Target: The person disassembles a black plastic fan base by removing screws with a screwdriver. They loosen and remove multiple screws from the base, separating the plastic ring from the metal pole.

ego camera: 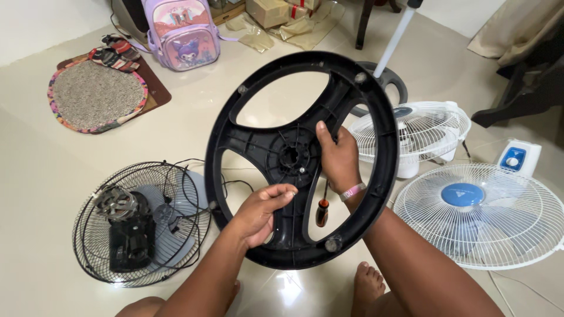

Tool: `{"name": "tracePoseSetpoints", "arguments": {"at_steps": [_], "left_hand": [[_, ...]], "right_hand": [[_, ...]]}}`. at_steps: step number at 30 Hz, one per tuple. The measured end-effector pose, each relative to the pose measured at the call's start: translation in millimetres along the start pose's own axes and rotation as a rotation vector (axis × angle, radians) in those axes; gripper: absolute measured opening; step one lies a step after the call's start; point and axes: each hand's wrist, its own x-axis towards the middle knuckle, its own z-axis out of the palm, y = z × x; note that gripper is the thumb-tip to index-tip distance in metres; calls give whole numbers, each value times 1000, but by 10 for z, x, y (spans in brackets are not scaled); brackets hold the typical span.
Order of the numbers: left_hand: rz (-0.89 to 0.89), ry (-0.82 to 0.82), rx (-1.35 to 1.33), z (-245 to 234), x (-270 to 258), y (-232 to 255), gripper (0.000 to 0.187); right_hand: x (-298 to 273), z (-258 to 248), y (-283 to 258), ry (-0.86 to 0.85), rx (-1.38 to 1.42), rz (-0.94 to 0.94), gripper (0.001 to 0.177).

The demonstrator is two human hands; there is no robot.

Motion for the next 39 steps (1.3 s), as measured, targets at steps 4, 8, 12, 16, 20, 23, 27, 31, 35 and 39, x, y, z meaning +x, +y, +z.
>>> {"name": "tracePoseSetpoints", "arguments": {"at_steps": [4, 8, 12, 16, 20, 23, 27, 31, 35, 39], "left_hand": [[53, 224, 244, 175, 49, -14, 24], [107, 199, 180, 212, 53, 13, 24], [57, 317, 175, 206, 93, 77, 24], [13, 407, 201, 227, 109, 136, 24], [-5, 447, 211, 235, 116, 141, 24], [59, 429, 255, 262, 142, 77, 23], [132, 373, 240, 315, 153, 21, 21], [28, 248, 172, 361, 129, 19, 21], [-17, 148, 124, 380, 155, -37, 18], [-19, 226, -32, 154, 300, -175, 19]], "right_hand": [[46, -85, 47, -49, 9, -100, 36], [105, -334, 128, -124, 70, 111, 38], [236, -735, -27, 83, 268, 236, 40], [56, -981, -417, 286, -89, -47, 20], [-458, -741, -745, -37, -537, -485, 15], [-707, -451, -920, -258, -837, -637, 24], [-871, -167, -995, -402, -1064, -616, 18], [-861, -104, -863, -463, -1301, -524, 14], [-790, -81, -733, -505, -1340, -452, 9], [-804, -45, -712, -457, -1236, -459, 12]]}}
